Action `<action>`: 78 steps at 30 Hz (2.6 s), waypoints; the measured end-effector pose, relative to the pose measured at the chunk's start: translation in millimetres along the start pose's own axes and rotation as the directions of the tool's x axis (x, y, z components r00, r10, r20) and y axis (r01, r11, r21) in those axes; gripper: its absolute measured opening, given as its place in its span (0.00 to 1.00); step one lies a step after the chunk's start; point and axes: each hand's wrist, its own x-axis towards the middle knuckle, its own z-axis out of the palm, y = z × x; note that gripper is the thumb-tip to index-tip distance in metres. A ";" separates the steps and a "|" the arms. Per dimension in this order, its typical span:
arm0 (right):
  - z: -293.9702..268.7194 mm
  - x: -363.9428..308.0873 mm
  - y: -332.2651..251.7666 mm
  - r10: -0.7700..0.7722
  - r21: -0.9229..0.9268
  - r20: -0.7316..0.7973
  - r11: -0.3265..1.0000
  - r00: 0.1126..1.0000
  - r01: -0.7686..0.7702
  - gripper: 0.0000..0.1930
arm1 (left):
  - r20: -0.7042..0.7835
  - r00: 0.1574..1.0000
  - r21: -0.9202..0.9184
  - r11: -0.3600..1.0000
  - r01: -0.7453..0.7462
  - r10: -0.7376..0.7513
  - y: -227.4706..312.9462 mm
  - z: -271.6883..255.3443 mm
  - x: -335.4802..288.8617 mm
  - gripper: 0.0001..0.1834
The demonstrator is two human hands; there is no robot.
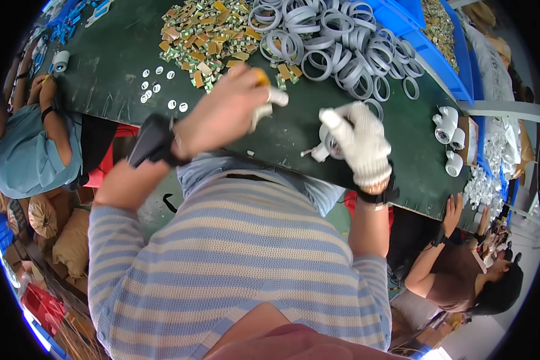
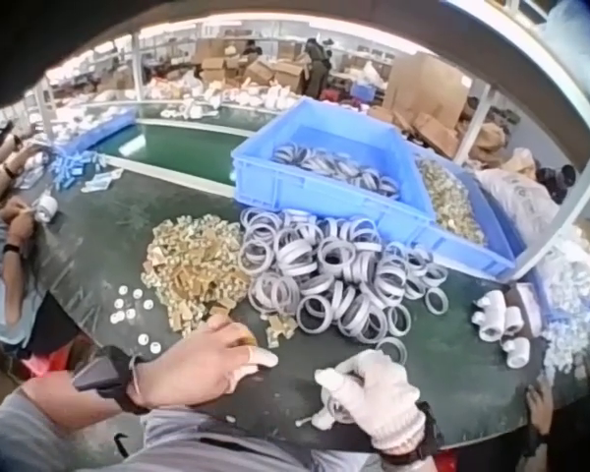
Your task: Assembling small yellow and grey plastic or electronic components manually at a factory workbench.
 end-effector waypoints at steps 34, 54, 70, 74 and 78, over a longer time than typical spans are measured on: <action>1.1 -6.5 -35.6 -0.279 0.231 0.149 0.943 0.949 0.241 0.08 | 0.365 0.865 -0.676 0.540 0.501 -0.345 43.4 5.7 -16.7 0.15; 7.3 -6.7 -25.0 -0.300 0.436 0.198 0.879 0.933 0.190 0.08 | 0.380 0.881 -0.720 0.508 0.473 -0.281 51.0 1.2 -18.9 0.12; 7.3 -5.4 -21.5 -0.377 0.519 0.179 0.821 0.909 0.238 0.07 | 0.519 0.807 -0.788 0.207 0.579 -0.282 47.2 5.4 -22.2 0.11; 6.9 -4.6 -22.3 -0.393 0.543 0.176 0.803 0.902 0.244 0.07 | 0.469 0.820 -0.807 0.218 0.549 -0.329 56.5 8.1 -27.2 0.11; 7.3 -8.2 -23.2 -0.354 0.522 0.141 0.820 0.925 0.234 0.07 | 0.340 0.875 -0.813 0.360 0.457 -0.344 55.8 13.3 -30.4 0.11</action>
